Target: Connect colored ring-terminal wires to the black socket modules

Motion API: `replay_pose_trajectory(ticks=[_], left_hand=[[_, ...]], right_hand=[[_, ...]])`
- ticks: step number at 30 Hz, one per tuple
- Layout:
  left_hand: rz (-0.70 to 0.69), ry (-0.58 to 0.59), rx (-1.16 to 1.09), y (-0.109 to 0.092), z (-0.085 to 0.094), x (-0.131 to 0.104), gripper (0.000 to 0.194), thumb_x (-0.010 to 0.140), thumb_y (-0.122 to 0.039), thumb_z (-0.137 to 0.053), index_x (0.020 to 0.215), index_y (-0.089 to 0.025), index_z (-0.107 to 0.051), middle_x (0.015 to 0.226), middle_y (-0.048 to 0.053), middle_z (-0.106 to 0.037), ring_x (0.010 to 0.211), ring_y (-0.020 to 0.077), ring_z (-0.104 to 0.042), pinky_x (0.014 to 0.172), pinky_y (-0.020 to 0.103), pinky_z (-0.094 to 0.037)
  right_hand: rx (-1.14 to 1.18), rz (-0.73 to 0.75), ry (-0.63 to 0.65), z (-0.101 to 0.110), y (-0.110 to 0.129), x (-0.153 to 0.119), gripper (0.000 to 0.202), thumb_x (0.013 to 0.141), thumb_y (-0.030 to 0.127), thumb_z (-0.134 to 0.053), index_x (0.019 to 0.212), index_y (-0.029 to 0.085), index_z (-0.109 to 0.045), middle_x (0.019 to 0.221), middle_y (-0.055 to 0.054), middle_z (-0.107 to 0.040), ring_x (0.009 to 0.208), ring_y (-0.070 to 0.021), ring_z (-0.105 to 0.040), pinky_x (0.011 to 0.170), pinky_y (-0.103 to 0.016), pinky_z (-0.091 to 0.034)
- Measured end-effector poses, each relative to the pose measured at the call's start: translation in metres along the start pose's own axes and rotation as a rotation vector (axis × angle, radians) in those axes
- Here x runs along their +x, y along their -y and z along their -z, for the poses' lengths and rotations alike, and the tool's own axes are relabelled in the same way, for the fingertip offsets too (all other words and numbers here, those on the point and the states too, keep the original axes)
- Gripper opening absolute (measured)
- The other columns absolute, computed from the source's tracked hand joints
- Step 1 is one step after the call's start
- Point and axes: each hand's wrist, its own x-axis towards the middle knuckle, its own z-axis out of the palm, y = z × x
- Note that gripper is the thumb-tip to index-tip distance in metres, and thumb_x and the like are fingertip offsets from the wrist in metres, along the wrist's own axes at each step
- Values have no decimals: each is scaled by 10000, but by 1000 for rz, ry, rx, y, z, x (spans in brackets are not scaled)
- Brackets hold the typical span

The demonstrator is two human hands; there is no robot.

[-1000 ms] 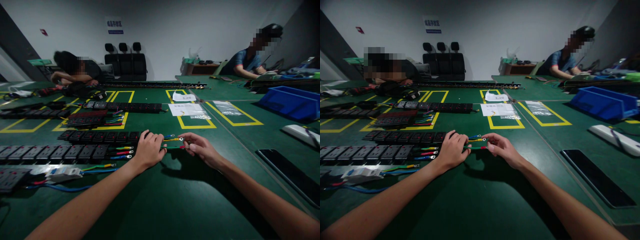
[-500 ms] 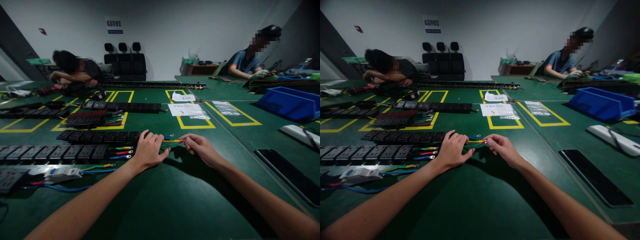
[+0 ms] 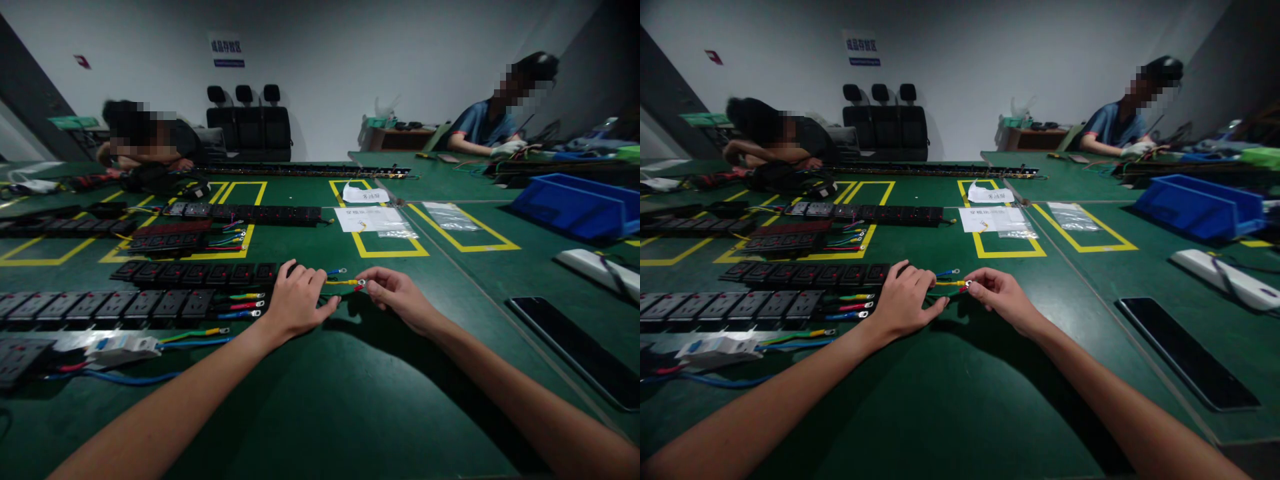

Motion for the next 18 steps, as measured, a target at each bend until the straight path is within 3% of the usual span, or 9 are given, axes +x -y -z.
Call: replay_pose_trajectory(ticks=[18], left_hand=[[-3,5,19,0,0,0,214,865,-374,-603,986,-197,-604,946,68,-703,907,257,-612,1100,525,-343]], right_hand=[[-35,-11,15,1,-2,2,530,690,632,-834,940,182,-706,703,14,-569,536,-86,-418,460,-231,-327]])
